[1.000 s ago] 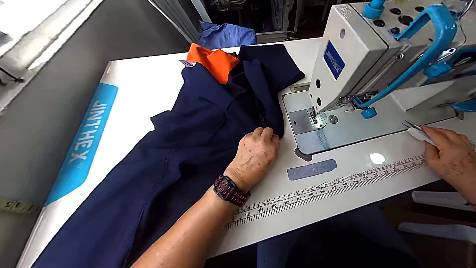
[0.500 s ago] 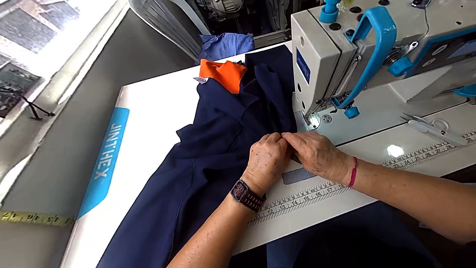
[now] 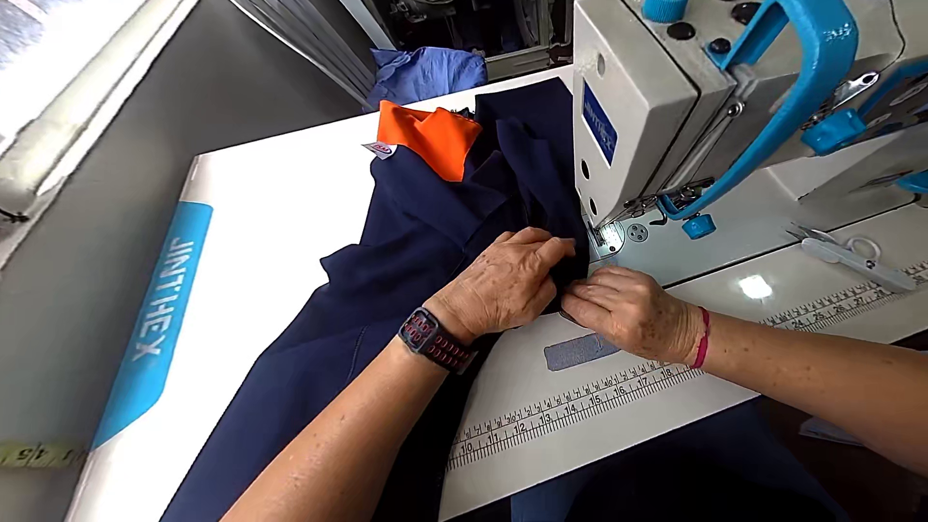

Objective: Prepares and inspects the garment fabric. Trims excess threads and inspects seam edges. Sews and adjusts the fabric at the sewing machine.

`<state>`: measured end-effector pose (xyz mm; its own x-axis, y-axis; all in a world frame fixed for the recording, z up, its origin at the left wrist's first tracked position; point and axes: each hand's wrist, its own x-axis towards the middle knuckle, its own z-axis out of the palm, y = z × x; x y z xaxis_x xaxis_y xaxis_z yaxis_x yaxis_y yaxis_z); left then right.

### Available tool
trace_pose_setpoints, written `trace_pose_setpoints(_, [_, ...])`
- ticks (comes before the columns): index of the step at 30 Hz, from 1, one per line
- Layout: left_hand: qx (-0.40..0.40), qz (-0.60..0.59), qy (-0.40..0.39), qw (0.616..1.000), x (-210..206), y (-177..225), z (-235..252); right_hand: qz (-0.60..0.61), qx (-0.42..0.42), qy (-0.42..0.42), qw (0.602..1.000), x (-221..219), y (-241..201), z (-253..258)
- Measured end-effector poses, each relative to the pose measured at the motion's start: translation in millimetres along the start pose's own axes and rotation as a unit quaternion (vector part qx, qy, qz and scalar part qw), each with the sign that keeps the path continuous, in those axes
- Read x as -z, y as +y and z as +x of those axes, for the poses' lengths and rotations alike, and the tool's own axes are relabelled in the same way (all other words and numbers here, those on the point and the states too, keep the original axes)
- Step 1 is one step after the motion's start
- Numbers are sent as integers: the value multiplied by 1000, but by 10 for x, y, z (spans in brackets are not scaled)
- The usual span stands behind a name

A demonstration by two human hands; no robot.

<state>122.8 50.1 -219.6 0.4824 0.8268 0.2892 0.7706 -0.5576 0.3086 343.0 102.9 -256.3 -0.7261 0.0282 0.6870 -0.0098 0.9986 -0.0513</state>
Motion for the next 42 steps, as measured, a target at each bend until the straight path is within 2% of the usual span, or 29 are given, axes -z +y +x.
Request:
trace_pose_setpoints(3, [44,91,14,995,-170,169,69,34,22,2,999,75,119,-106])
trace_pose_setpoints(9, [207,141,-28,968,-220,498,311,91,25,-21,995,255,336,-193])
trace_pose_setpoints(11, [222,162,-22,961,-222,533,390,104,18,-32,994,340,398,-185])
trace_pose_setpoints(13, [219,175,-7,960,-243,487,449,114,36,2,993,286,510,-235])
trace_pose_setpoints(19, [225,158,2,961,-231,371,580,105,27,17,994,249,622,-273])
trace_pose_setpoints(24, [218,150,4,964,-207,366,596,94,17,19,995,223,600,-270])
trace_pose_setpoints(27, [159,130,27,978,-110,424,474,93,6,28,995,213,559,-262])
trace_pose_setpoints(30, [97,179,29,979,-38,667,234,107,1,30,994,215,574,-263])
trace_pose_setpoints(33, [83,239,10,967,-125,900,-37,111,-6,24,993,204,572,-256])
trace_pose_setpoints(35, [82,176,7,981,-111,1082,-28,94,-19,3,995,241,526,-247])
trace_pose_setpoints(37, [87,5,16,996,-69,1212,121,79,-15,-8,997,271,470,-240])
trace_pose_setpoints(39, [50,-137,57,988,-83,1158,299,82,-7,-8,997,296,441,-249])
trace_pose_setpoints(40, [16,-134,86,987,-107,1078,354,90,-10,-9,996,318,433,-266])
trace_pose_setpoints(42, [-18,-31,94,995,-179,856,339,88,-4,-25,996,356,423,-328])
